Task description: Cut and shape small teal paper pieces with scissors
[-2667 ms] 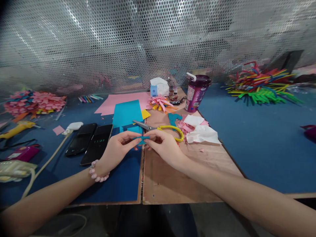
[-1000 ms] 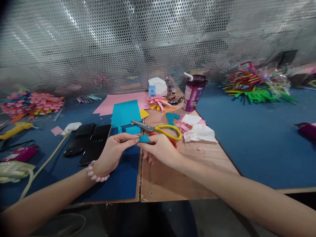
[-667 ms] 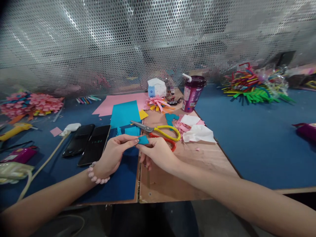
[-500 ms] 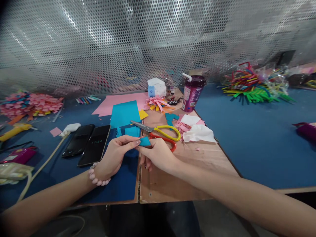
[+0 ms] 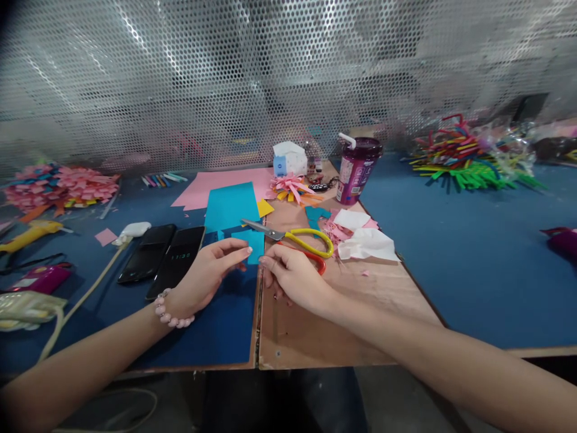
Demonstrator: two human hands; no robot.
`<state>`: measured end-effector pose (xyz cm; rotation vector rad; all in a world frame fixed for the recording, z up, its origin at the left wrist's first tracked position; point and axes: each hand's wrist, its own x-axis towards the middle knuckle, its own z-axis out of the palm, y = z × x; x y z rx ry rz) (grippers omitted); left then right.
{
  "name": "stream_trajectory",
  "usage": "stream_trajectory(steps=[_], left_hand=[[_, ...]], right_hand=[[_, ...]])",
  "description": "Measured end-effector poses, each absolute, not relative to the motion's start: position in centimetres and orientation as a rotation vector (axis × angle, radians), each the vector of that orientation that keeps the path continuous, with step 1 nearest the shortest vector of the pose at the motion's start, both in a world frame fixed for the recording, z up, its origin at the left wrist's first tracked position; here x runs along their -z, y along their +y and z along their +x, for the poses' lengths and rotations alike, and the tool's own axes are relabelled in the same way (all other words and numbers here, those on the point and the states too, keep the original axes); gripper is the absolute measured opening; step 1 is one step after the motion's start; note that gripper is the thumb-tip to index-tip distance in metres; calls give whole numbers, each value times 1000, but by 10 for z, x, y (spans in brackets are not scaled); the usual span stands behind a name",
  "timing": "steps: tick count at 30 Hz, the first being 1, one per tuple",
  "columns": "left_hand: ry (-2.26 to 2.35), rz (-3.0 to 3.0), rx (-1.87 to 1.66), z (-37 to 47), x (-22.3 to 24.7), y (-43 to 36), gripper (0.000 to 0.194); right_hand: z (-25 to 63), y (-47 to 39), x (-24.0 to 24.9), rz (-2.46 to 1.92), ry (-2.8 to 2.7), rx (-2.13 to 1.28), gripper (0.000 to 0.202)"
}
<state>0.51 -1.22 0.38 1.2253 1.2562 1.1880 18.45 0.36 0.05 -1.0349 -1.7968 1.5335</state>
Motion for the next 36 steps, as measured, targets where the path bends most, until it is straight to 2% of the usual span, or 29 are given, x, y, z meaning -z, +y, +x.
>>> stream_trajectory(steps=[5, 8, 11, 16, 20, 25, 28, 36], left_hand=[[1275, 1332, -1072, 5, -3, -12, 22], [1306, 1322, -1087, 5, -3, -12, 22], [1296, 1291, -1076, 7, -2, -13, 20], [1293, 1384, -1052, 12, -2, -19, 18], [1333, 1484, -1029, 11, -3, -21, 17], [1350, 1506, -1044, 6, -6, -20, 17], [1358, 1546, -1046, 5, -8, -21, 20], [1181, 1448, -1056, 7, -9, -19, 16]], right_hand=[[187, 3, 0, -1115, -1901, -1421, 28], [187, 4, 3, -1095, -1912, -1015, 21], [187, 5, 7, -1029, -2028, -700, 28], [184, 1, 12, -1003, -2195, -612, 46], [184, 1, 9, -953, -2195, -682, 38], [189, 5, -5, -1001, -2123, -982, 38], [192, 10, -10, -1008, -1973, -1205, 31], [191, 21, 6, -965, -1627, -1575, 24]])
